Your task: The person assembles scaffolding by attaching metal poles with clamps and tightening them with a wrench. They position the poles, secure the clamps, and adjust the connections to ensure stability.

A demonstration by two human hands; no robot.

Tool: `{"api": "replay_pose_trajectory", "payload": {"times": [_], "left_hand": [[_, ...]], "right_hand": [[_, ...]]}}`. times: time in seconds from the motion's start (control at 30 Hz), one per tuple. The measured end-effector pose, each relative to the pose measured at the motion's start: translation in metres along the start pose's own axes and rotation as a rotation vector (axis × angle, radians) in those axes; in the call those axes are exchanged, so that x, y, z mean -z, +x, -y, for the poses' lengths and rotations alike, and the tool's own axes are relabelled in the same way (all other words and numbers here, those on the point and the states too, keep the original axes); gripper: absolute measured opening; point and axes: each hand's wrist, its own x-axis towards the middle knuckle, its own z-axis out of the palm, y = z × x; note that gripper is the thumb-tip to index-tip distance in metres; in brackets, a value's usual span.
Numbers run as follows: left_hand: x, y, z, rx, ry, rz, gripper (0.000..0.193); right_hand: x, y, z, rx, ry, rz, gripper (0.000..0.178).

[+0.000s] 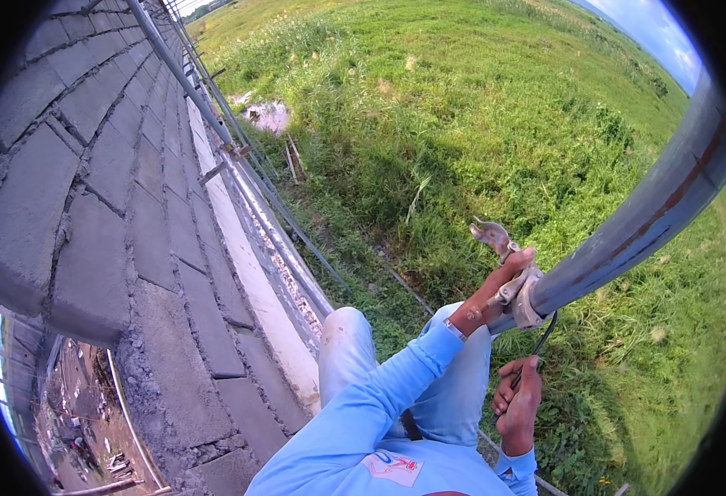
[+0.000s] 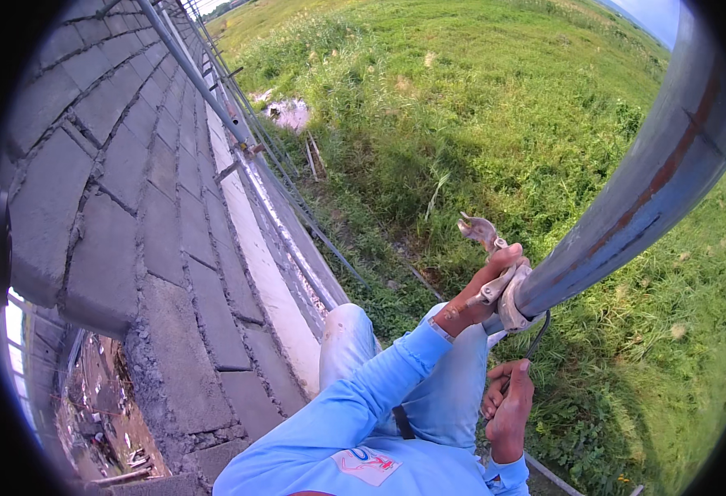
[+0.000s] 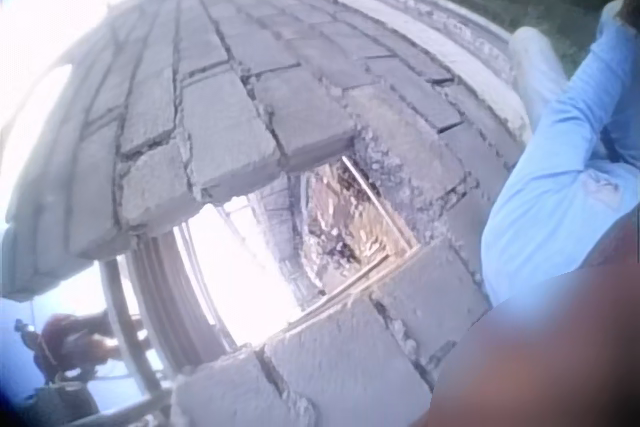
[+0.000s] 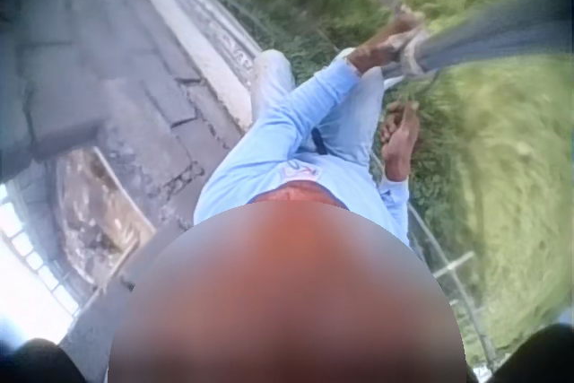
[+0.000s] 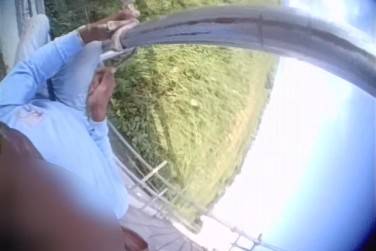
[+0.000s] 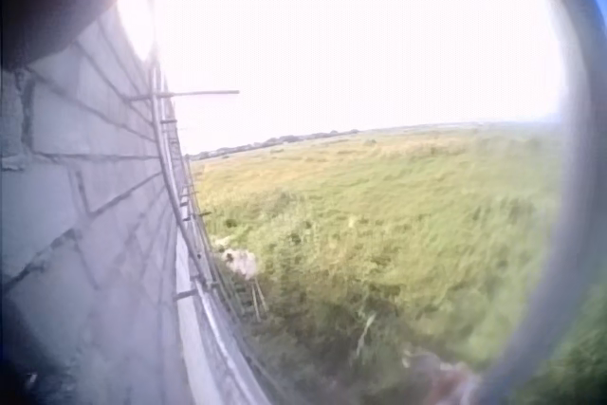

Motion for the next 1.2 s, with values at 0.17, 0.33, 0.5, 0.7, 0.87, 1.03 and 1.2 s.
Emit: {"api": "replay_pose_trajectory", "payload": {"times": [0.17,0.33,0.5,0.7,0.87,1.03,1.2], "left_hand": [[0.0,-0.002,0.0,-0.003,-0.025,-0.032,0.04],[0.007,0.003,0.001,-0.036,0.013,0.074,0.04],[0.009,0.004,0.009,0.0,-0.069,0.025,0.05],[-0.007,0.0,0.006,-0.14,0.053,0.005,0.051],[-0.001,-0.006,0.01,-0.202,0.128,-0.013,0.06],[0.008,-0.01,0.009,-0.112,0.028,0.016,0.065],[0.009,-0.03,-0.005,-0.035,0.023,-0.048,0.068]], "right_hand": [[-0.01,0.014,-0.025,0.187,0.015,-0.156,0.061],[0.001,0.043,-0.039,0.422,-0.186,-0.149,0.059],[0.013,0.057,-0.054,0.516,-0.163,-0.196,0.058],[0.023,0.07,-0.055,0.539,-0.279,-0.204,0.06],[0.033,0.096,-0.057,0.688,-0.38,-0.154,0.06],[0.056,0.143,-0.054,0.847,-0.541,-0.148,0.053],[0.072,0.18,-0.037,1.054,-0.666,-0.151,0.051]]}}
